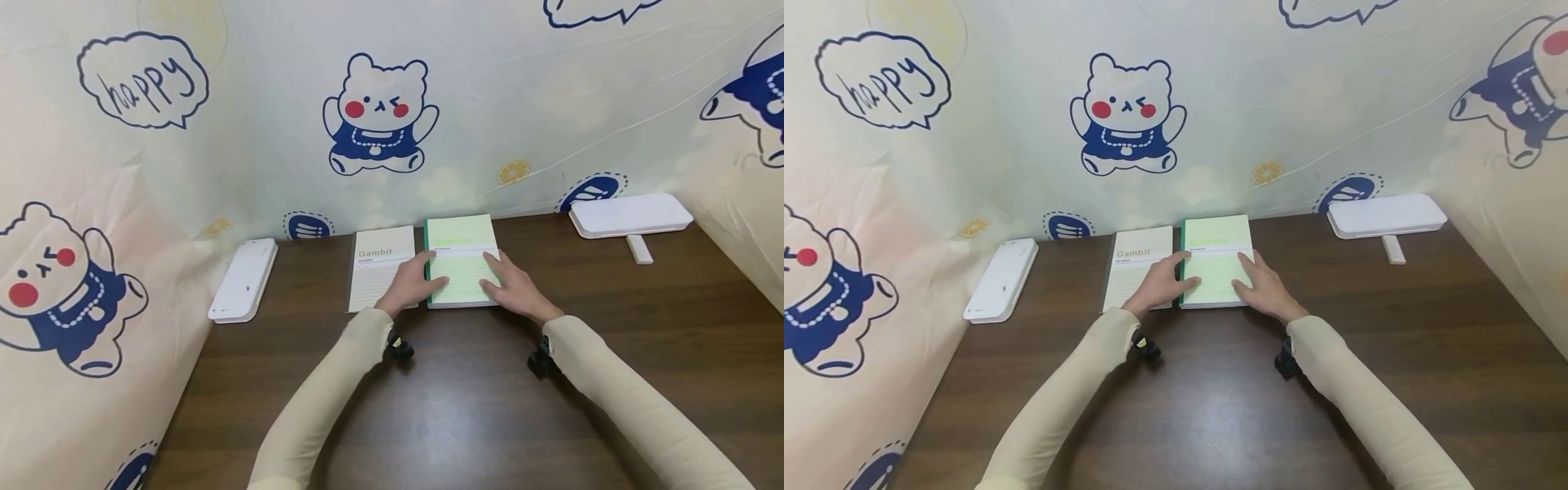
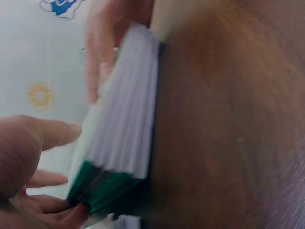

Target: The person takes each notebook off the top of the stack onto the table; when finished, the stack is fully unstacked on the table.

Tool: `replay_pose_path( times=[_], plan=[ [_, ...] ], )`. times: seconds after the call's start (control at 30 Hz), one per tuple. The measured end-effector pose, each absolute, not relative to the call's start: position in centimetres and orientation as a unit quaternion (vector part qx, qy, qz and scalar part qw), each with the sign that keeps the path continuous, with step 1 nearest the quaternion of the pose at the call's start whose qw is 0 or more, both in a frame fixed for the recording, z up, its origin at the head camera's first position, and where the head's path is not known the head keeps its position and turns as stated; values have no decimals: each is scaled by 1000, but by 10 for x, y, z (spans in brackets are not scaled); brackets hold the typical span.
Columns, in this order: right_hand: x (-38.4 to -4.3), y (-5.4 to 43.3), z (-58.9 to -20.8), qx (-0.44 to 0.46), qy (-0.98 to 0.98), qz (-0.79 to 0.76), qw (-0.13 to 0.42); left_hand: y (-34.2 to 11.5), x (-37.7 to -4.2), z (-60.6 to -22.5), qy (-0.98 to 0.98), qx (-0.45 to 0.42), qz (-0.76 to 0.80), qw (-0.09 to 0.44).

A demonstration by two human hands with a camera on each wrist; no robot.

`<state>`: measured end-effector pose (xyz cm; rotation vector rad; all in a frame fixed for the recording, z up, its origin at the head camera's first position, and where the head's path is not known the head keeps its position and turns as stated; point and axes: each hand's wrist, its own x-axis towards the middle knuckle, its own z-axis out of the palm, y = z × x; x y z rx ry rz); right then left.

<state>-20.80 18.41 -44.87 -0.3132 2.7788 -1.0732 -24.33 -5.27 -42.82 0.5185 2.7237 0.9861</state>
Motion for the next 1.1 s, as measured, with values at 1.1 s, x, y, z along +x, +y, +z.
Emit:
replay_pose_path(
  times=[1.1],
  plan=[
    [-207,188,-451,-116,911,-387,79,-45,-251,-429,810,54,577,93]
  ],
)
